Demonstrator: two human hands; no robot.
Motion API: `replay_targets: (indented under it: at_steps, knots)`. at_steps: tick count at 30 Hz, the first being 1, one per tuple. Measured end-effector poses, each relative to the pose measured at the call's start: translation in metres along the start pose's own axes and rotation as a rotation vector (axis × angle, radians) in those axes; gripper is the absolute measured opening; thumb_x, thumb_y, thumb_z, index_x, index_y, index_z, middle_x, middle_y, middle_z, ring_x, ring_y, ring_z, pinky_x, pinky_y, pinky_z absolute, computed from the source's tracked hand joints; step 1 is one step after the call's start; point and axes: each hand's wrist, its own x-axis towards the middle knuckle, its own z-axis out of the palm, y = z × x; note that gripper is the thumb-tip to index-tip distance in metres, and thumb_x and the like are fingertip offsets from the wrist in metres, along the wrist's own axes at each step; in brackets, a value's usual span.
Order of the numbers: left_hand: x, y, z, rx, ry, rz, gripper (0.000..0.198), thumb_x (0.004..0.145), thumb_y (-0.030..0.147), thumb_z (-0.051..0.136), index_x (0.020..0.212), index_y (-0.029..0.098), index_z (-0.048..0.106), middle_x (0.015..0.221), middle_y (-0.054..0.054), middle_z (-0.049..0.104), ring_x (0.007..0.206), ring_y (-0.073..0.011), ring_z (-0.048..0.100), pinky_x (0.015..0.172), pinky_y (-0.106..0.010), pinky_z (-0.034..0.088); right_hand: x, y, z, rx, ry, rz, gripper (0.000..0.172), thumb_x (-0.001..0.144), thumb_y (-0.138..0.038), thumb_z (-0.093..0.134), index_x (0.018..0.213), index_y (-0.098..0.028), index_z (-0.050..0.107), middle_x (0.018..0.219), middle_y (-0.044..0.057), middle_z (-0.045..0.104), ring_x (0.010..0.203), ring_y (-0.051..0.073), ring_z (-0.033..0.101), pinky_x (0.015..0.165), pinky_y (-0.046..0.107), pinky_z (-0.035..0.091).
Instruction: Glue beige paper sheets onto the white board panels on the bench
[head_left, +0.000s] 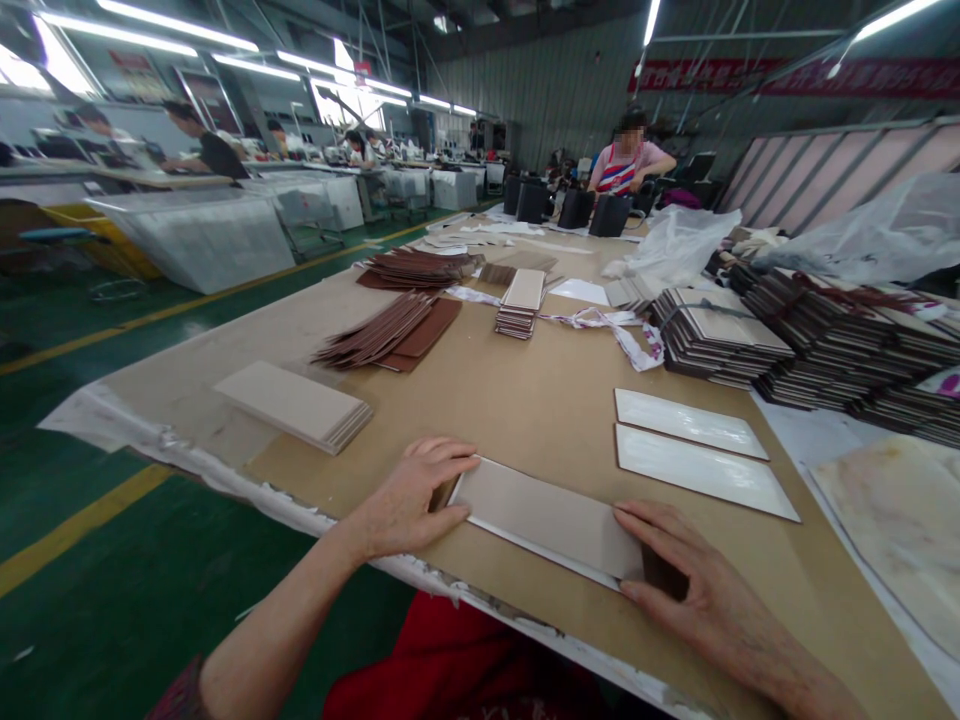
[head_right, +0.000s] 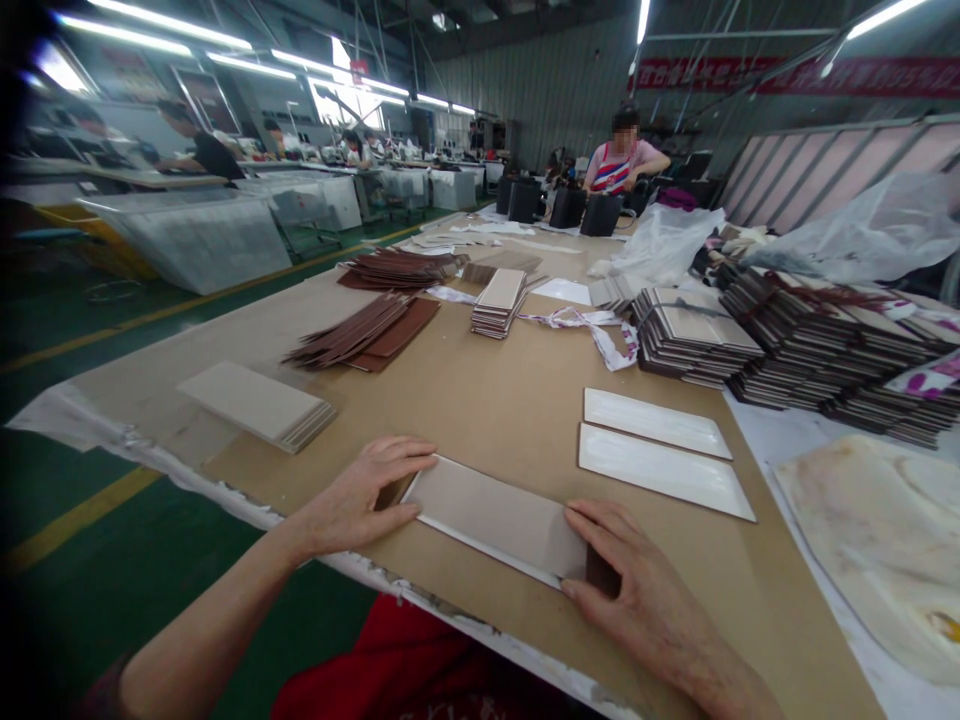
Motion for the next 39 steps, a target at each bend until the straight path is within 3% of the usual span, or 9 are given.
replay_targets:
  at_steps: [14,31,39]
  knots:
    - [-0.003,-0.019,0.013,0.114,-0.04,0.065,0.051,0.088,0.044,0.058,0.135,0.028,0.047,0.143,-0.007,0.049,0.133,-0.0273,0.042,0.112,-0.048,0.032,-0.002,-0.002,-0.007,0.102,-0.006,-0.132,0.064,0.081,-0.038,0.073,0.138,-0.019,0.054,0.142,0.011,0.052,0.131,0.026,0.044,0.11,0.045,0.038]
    - [-0.003,-0.018,0.013,0.149,-0.029,0.087,0.049,0.087,0.042,0.059,0.132,0.028,0.047,0.142,-0.006,0.049,0.131,-0.026,0.044,0.11,-0.048,0.035,-0.009,-0.003,-0.003,-0.064,-0.01,-0.206,0.061,0.089,-0.044,0.061,0.143,-0.018,0.047,0.149,0.01,0.045,0.135,0.024,0.039,0.116,0.045,0.03]
    - [-0.002,-0.018,0.014,0.175,-0.025,0.105,0.049,0.087,0.039,0.059,0.133,0.028,0.046,0.143,-0.006,0.047,0.133,-0.0275,0.04,0.111,-0.049,0.034,-0.011,-0.008,-0.004,-0.161,-0.075,-0.181,0.059,0.092,-0.044,0.055,0.143,-0.017,0.046,0.152,0.011,0.039,0.138,0.026,0.035,0.117,0.045,0.027]
